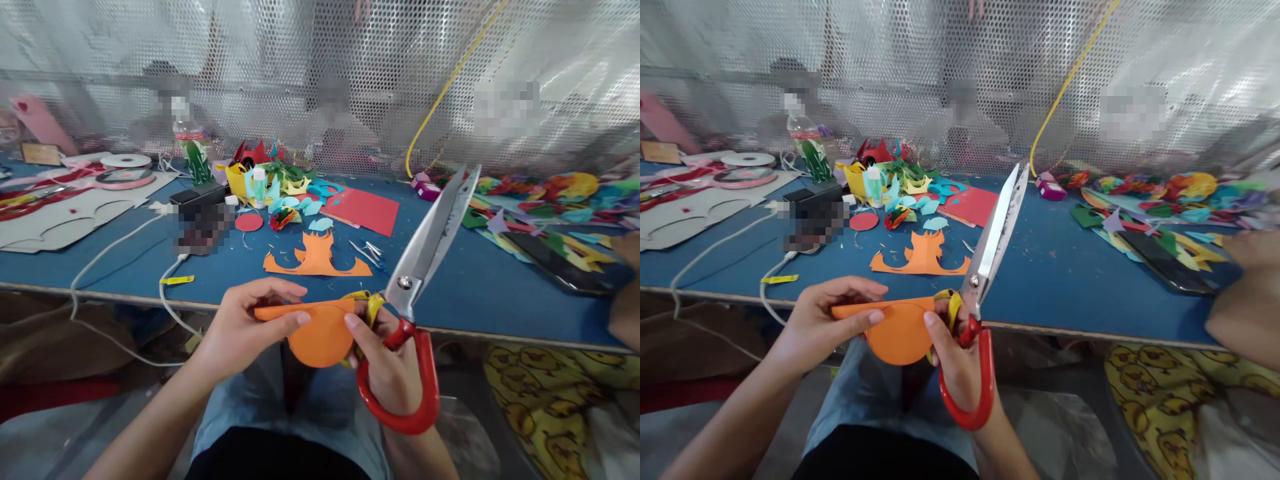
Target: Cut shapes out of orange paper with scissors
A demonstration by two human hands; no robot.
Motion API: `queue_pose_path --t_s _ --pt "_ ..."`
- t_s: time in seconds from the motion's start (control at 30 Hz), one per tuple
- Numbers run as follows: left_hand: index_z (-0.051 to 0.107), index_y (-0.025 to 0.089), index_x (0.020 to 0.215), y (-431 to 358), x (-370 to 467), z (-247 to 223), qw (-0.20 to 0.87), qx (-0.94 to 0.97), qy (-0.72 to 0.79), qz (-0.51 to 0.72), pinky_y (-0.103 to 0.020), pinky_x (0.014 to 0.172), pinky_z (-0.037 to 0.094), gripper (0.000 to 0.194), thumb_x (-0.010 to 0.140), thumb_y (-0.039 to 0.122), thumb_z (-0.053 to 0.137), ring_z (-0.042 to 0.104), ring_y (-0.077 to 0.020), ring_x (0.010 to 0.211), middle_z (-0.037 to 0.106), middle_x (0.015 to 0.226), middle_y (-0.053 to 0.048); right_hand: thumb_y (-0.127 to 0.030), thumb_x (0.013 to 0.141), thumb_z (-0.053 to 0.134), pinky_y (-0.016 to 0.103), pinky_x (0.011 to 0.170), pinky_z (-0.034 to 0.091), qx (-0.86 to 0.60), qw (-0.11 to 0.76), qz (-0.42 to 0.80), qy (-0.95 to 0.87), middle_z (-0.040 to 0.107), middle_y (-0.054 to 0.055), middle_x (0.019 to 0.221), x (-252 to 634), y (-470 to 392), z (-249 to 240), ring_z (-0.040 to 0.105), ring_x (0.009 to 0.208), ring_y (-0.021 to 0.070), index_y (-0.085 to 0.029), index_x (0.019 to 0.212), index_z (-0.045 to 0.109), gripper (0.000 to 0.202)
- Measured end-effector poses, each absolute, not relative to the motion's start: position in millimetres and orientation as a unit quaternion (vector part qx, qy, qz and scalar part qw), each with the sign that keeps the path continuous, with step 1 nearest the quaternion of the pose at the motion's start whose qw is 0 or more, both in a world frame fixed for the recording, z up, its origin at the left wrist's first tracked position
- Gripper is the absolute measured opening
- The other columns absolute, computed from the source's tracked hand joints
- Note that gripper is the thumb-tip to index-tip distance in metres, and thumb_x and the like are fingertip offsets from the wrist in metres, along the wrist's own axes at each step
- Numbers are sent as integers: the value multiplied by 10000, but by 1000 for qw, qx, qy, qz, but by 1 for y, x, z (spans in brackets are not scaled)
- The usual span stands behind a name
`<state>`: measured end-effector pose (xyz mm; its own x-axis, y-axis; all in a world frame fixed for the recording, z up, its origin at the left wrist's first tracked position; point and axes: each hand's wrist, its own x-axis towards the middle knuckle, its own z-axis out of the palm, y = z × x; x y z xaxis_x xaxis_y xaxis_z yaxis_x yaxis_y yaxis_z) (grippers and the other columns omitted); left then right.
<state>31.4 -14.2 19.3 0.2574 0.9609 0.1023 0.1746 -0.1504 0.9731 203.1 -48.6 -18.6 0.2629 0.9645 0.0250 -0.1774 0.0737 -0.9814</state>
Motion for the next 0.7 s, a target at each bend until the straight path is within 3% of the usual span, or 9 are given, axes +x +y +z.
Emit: queue_pose_path --t_s 0.1,0.3,0.43,0.7 --pt "728 215 945 -18 25 12 427 672 431 425 -186 718 566 311 662 301 824 693 -162 840 741 912 -38 -499 678 695 195 330 334 -509 615 460 -389 478 -53 547 204 -51 -22 403 359 54 -190 743 512 364" --pt "723 215 1005 -9 13 7 249 812 309 428 -134 528 516 291 721 189 782 662 -94 601 756 815 -21 -499 648 725 202 343 352 -504 610 459 -404 457 -70 518 218 -42 -16 401 346 58 -189 748 506 392" --pt "721 186 1004 -1 11 11 136 848 271 434 -134 482 488 268 739 183 766 623 -77 517 746 737 -17 -489 652 740 198 358 346 -494 600 462 -427 449 -73 490 228 -36 -13 411 355 62 -184 747 521 388" --pt "737 205 1005 -2 11 14 118 840 264 459 -122 452 465 273 736 170 767 581 -60 463 731 672 5 -519 711 716 187 370 360 -500 598 461 -424 504 -54 547 229 -40 -31 410 374 45 -168 852 571 406"
